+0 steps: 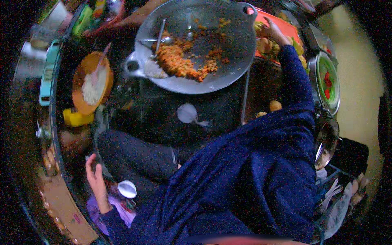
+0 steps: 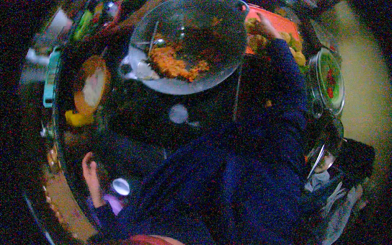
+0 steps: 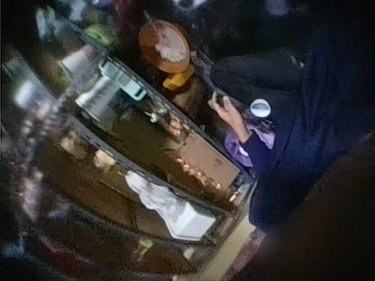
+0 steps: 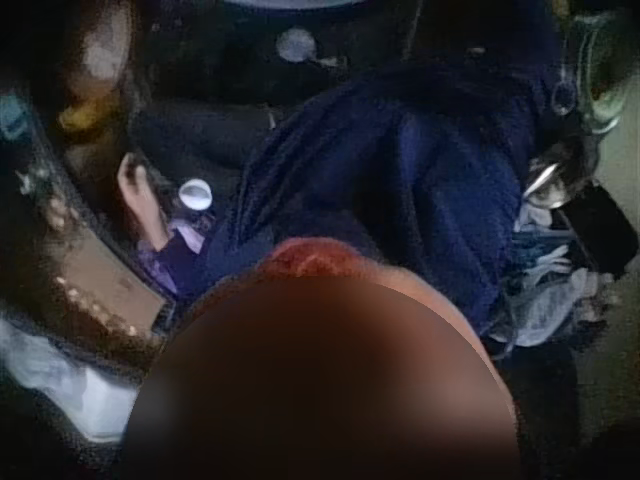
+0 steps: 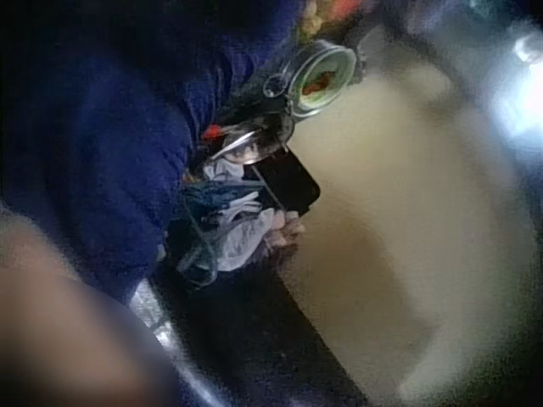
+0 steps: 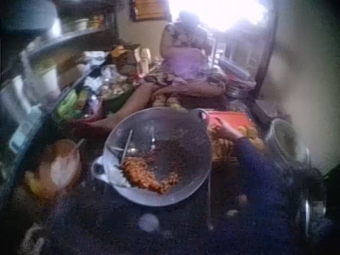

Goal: The person assembles small slider sandwiches by placing lettuce and sliced hard-boiled eggs into buns. They handle the buns and ingredients by hand, arranging the finished sliders on a tray.

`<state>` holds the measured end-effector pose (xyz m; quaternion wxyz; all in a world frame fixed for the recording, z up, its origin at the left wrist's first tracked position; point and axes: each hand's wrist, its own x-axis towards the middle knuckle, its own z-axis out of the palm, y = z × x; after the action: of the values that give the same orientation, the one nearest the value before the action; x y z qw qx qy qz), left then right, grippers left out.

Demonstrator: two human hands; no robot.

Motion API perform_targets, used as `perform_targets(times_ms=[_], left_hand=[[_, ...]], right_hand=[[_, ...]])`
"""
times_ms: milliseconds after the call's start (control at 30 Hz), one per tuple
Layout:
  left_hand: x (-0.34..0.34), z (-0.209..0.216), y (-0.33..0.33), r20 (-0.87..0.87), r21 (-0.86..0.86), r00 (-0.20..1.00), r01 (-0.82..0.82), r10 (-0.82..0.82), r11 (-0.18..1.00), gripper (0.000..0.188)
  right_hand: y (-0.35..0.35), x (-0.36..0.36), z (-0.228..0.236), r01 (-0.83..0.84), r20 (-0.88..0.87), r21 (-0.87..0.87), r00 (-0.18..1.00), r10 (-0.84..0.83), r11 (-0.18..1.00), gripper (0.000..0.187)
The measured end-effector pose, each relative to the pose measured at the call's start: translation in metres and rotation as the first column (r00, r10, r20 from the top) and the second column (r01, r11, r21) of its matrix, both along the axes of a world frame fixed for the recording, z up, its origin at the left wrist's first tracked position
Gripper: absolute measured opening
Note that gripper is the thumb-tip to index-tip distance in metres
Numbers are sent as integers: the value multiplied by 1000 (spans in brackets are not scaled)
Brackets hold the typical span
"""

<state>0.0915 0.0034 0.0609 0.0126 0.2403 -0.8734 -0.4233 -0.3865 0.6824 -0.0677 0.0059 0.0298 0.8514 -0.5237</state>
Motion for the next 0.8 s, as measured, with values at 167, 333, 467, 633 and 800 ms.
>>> perform_targets(times_ms=[167,333,467,633,800], left_hand=[[75,-46,-17,142,-249,990,44,-9,968,65],[107,-66,-16,134,-49,991,-26,32,998,50],[130,-60,-12,28,194,998,57,-64,979,44],[152,-60,-3,-83,-297,916,354,-393,887,25],[153,-64,13,-42,205,996,91,-84,975,16]], right_hand=[[-7,56,49,-158,-88,430,973,216,889,44],[-71,195,115,-333,31,360,938,345,872,39],[-163,321,162,-342,18,180,939,345,922,34],[-301,453,168,-405,74,-94,908,413,909,32],[-418,533,139,-661,-33,-122,749,662,741,18]])
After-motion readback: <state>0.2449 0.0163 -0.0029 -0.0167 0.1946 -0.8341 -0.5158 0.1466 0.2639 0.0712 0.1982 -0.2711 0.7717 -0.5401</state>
